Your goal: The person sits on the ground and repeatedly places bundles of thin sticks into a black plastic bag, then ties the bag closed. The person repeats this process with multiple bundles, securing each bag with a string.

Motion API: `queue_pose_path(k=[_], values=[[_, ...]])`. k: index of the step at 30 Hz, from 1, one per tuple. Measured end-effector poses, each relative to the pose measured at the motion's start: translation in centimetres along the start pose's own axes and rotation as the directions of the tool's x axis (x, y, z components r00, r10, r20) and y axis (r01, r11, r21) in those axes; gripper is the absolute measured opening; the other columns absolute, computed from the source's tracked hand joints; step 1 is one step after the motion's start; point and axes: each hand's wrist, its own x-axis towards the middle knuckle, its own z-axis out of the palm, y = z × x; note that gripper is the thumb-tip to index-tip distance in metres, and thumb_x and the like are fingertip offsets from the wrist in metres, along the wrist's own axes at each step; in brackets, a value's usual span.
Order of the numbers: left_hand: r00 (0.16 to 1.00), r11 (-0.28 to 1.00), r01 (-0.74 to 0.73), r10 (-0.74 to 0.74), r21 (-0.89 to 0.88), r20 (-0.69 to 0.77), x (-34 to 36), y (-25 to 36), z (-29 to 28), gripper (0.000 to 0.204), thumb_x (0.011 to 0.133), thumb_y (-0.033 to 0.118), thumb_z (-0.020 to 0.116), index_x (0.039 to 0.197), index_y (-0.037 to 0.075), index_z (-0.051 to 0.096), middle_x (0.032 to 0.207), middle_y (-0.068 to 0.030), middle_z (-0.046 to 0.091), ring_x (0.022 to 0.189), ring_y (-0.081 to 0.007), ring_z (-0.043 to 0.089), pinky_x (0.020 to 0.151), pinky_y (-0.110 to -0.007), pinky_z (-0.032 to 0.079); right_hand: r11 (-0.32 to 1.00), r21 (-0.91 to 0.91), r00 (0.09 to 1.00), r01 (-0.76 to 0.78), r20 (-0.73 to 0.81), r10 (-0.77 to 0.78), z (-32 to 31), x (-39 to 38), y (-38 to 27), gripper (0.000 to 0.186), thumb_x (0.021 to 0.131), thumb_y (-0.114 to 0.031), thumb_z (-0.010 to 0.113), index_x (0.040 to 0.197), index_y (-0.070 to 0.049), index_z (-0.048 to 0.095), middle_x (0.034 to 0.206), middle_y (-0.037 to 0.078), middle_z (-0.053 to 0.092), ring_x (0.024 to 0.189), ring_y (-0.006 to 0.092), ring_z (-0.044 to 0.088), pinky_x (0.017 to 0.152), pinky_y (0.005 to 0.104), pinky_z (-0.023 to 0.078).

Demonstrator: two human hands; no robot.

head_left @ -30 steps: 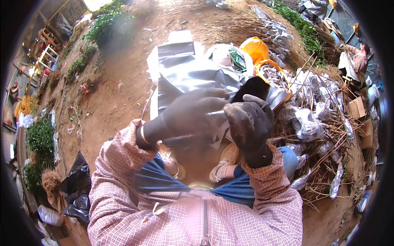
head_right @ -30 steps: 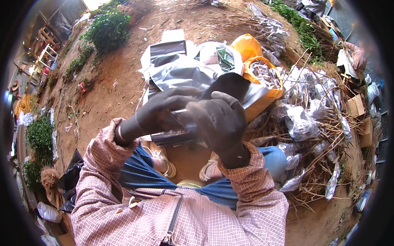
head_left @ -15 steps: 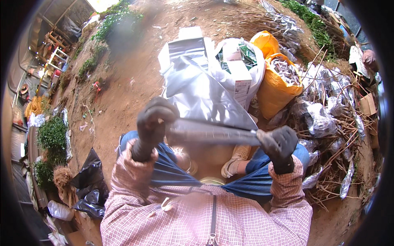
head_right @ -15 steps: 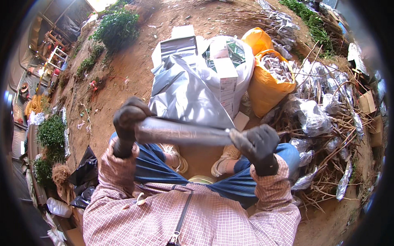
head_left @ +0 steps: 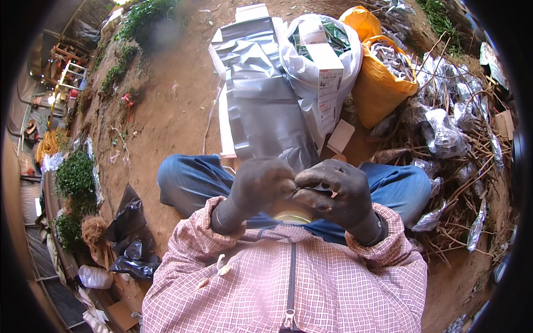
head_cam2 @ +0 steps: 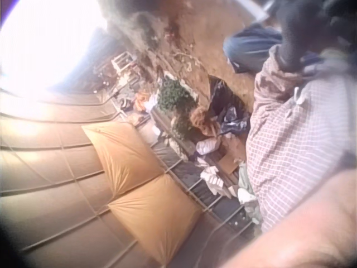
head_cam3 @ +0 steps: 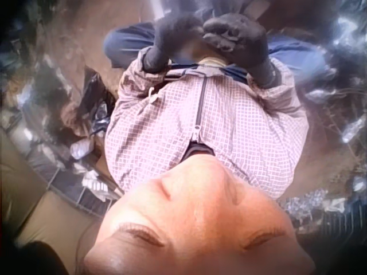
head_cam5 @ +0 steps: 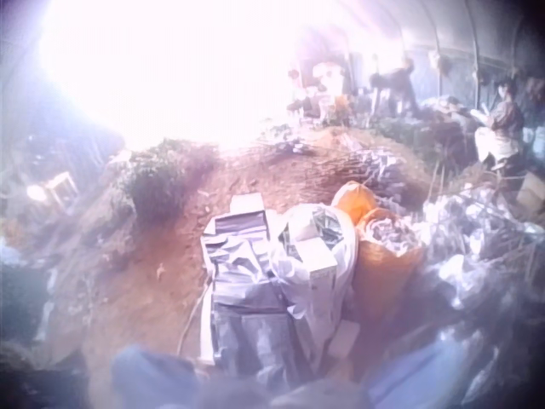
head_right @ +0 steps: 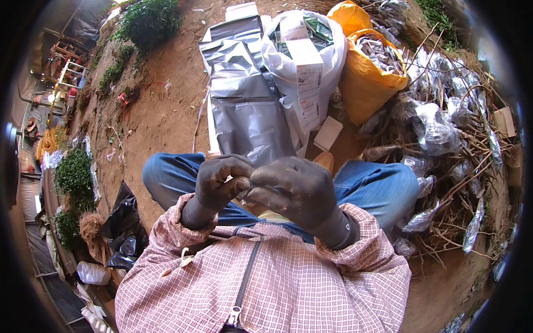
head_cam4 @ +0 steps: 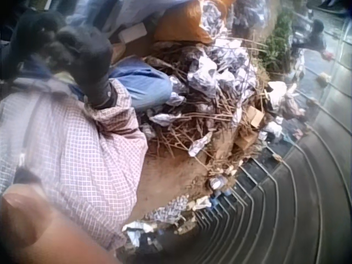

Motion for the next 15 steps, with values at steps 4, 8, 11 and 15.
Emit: queue_pose_path(k=[4,8,11,15], values=[[0.985,0.998,0.053,-0.059,0.041,0.160,0.4,0.2,-0.8,0.024,0.087,0.023,0.077,0.090,0.001,0.068,0.084,-0.0130,0.071,0.078,-0.0265,0.071,0.071,-0.034,0.056,0.991,0.126,0.999,-0.049,0.015,0.047,-0.6,-1.1,0.9,0.021,0.075,-0.011,0.085,0.090,-0.006,0.072,0.078,0.004,0.070,0.067,0.0167,0.066,0.061,0.0285,0.051],[0.986,0.989,-0.138,0.133,0.048,0.105,1.6,0.2,-1.7,0.024,0.091,0.024,0.072,0.087,0.001,0.068,0.082,-0.0122,0.072,0.078,-0.0283,0.071,0.073,-0.038,0.057,0.981,-0.192,0.995,-0.006,-0.103,-0.014,-6.8,-2.9,2.0,0.032,0.081,-0.013,0.079,0.107,-0.006,0.063,0.097,0.008,0.063,0.086,0.0206,0.061,0.075,0.0319,0.047],[0.926,0.940,-0.338,0.340,0.043,-0.162,2.7,0.2,-3.1,0.030,0.097,0.029,0.066,0.101,-0.001,0.065,0.082,-0.0124,0.073,0.077,-0.0282,0.070,0.079,-0.041,0.057,0.809,-0.391,0.840,-0.439,-0.498,0.215,-13.8,-9.1,4.8,0.040,0.085,-0.015,0.075,0.119,-0.006,0.056,0.112,0.011,0.058,0.100,0.0235,0.057,0.086,0.0345,0.045],[0.898,0.926,-0.365,0.378,0.096,-0.226,3.7,0.0,-4.9,0.024,0.099,0.023,0.061,0.103,-0.001,0.063,0.077,-0.0122,0.070,0.074,-0.0261,0.068,0.078,-0.040,0.057,0.657,-0.252,0.568,-0.711,-0.757,0.323,-14.8,-21.0,8.7,0.051,0.091,-0.018,0.069,0.135,-0.006,0.046,0.132,0.014,0.052,0.119,0.0274,0.051,0.101,0.0379,0.042]])
